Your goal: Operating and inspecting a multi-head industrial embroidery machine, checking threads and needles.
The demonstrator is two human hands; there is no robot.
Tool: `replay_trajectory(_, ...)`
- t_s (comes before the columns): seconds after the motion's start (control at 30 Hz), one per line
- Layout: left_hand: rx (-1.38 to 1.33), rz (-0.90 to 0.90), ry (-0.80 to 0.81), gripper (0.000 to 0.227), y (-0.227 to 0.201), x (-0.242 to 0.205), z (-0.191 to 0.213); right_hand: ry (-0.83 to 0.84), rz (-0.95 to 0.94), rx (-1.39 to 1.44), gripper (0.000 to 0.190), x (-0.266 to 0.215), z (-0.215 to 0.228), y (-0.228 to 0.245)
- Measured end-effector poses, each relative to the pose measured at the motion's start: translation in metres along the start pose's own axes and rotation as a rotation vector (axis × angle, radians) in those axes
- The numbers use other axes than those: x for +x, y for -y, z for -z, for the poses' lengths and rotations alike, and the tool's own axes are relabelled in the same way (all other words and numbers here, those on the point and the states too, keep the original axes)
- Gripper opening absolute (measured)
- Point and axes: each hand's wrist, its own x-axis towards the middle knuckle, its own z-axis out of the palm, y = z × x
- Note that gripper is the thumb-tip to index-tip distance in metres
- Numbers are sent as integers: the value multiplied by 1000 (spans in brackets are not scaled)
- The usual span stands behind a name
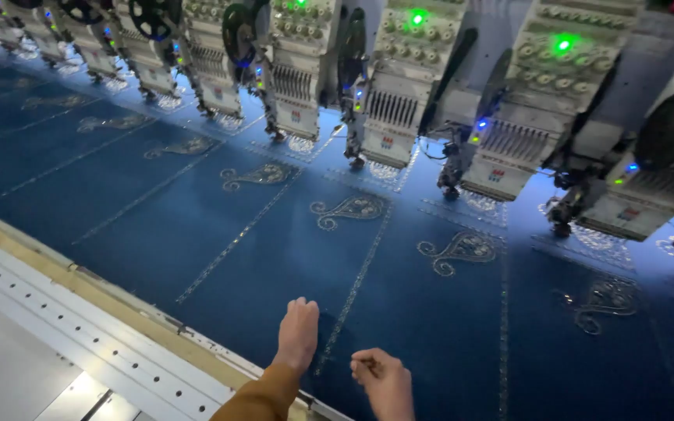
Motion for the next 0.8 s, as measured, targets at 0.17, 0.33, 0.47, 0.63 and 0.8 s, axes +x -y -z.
replay_trajectory(0.17,48,8,170,5,-1,-17,-21,-2,63,102,20,-21,-1,-41)
replay_trajectory(0.33,-393,-83,314,30,-63,-128,16,121,47,96,78,-122,32,-39)
replay_trajectory(0.47,-503,-207,399,22,-111,-220,50,157,78,113,82,-184,54,-71)
replay_trajectory(0.63,-506,-317,502,14,-155,-309,91,108,145,368,43,-239,88,-146)
replay_trajectory(0.8,-321,-533,709,14,-195,-361,119,198,-37,-72,37,-343,149,-134)
